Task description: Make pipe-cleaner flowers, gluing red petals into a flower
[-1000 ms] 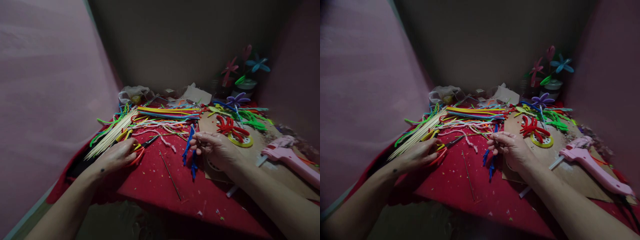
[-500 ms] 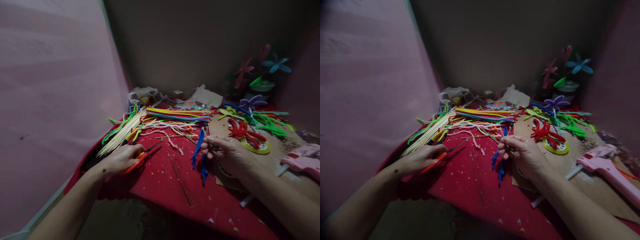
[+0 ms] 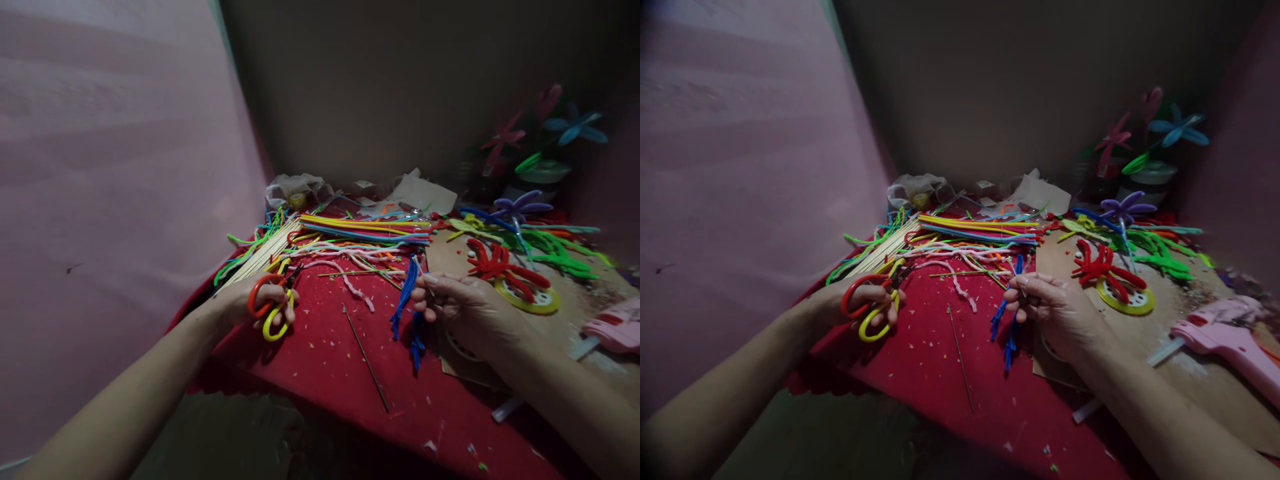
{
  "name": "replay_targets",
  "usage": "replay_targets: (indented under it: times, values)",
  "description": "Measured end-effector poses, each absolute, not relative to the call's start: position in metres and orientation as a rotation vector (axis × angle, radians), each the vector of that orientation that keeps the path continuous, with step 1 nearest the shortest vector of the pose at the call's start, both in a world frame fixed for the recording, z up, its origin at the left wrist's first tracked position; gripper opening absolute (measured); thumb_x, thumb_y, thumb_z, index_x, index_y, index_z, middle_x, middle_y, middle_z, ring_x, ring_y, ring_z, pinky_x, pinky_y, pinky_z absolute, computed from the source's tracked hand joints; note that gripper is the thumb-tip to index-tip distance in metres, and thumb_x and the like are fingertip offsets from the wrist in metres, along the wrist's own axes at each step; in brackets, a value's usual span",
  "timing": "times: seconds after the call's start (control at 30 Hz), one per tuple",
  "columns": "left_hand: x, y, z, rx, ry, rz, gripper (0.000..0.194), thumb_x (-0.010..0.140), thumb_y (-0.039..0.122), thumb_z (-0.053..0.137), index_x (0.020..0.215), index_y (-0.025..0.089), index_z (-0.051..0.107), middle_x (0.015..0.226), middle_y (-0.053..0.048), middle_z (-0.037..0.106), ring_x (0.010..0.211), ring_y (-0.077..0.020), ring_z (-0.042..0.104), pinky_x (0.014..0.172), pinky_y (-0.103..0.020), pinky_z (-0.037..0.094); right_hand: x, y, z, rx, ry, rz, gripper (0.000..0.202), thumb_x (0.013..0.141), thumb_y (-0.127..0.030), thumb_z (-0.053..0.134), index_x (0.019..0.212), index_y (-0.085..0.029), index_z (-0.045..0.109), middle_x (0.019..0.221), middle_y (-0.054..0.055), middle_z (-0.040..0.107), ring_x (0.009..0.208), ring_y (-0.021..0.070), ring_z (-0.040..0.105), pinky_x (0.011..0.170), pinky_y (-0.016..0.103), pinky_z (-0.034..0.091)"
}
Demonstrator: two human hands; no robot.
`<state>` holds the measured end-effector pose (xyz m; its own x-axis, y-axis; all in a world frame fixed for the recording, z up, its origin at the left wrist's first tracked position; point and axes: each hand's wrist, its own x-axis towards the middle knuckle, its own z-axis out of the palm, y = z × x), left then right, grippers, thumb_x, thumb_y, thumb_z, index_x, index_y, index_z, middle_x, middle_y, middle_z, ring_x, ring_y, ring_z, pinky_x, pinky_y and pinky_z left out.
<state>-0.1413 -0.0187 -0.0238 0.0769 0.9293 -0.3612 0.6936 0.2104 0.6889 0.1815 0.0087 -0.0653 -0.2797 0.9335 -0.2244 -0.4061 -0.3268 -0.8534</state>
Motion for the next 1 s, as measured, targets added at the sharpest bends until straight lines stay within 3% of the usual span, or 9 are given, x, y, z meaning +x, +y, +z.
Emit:
replay_targets:
  times: [0.1,0.33,0.53,0.8,1.0]
  values:
    - [-0.141,-0.013,-0.028,1.228,1.426,0.373,0.035,0.070,0.033,0.044,0.081,0.008,0.066,0.068,-0.013,0.066,0.048,-0.0134,0.052,0.035,-0.021,0.033,0.182,0.009,-0.065,-0.933,-0.854,1.774,0.007,0.071,-0.020,0.064,0.067,-0.015,0.066,0.064,0.007,0.064,0.053,0.0125,0.059,0.042,0.019,0.046]
    - [-0.134,-0.006,-0.033,1.099,1.420,0.410,0.028,0.070,0.028,0.044,0.066,0.010,0.065,0.053,-0.007,0.060,0.041,-0.0098,0.047,0.033,-0.019,0.029,0.183,0.010,-0.067,-0.915,-0.854,1.797,0.008,0.071,-0.022,0.064,0.068,-0.014,0.065,0.065,0.006,0.065,0.054,0.0129,0.059,0.043,0.020,0.046]
    - [-0.128,-0.002,-0.033,1.100,1.434,0.451,0.023,0.066,0.029,0.048,0.067,0.010,0.062,0.067,-0.010,0.066,0.047,-0.0116,0.053,0.034,-0.020,0.034,0.183,0.010,-0.066,-0.936,-0.874,1.775,0.007,0.071,-0.021,0.064,0.068,-0.015,0.065,0.065,0.007,0.065,0.054,0.0130,0.060,0.043,0.020,0.047]
    - [-0.118,0.014,-0.027,1.132,1.505,0.361,0.017,0.060,0.027,0.050,0.061,0.011,0.056,0.055,-0.009,0.065,0.042,-0.0143,0.055,0.041,-0.025,0.044,0.183,0.011,-0.068,-0.918,-0.886,1.777,0.007,0.071,-0.022,0.065,0.069,-0.015,0.065,0.065,0.006,0.065,0.054,0.0131,0.059,0.043,0.020,0.046]
    - [-0.119,0.027,-0.027,1.290,1.530,0.211,0.027,0.065,0.030,0.049,0.046,0.012,0.056,0.044,-0.006,0.058,0.033,-0.0133,0.048,0.029,-0.022,0.032,0.182,0.010,-0.067,-0.929,-0.861,1.771,0.007,0.070,-0.022,0.065,0.068,-0.015,0.065,0.064,0.006,0.065,0.053,0.0123,0.059,0.042,0.019,0.045]
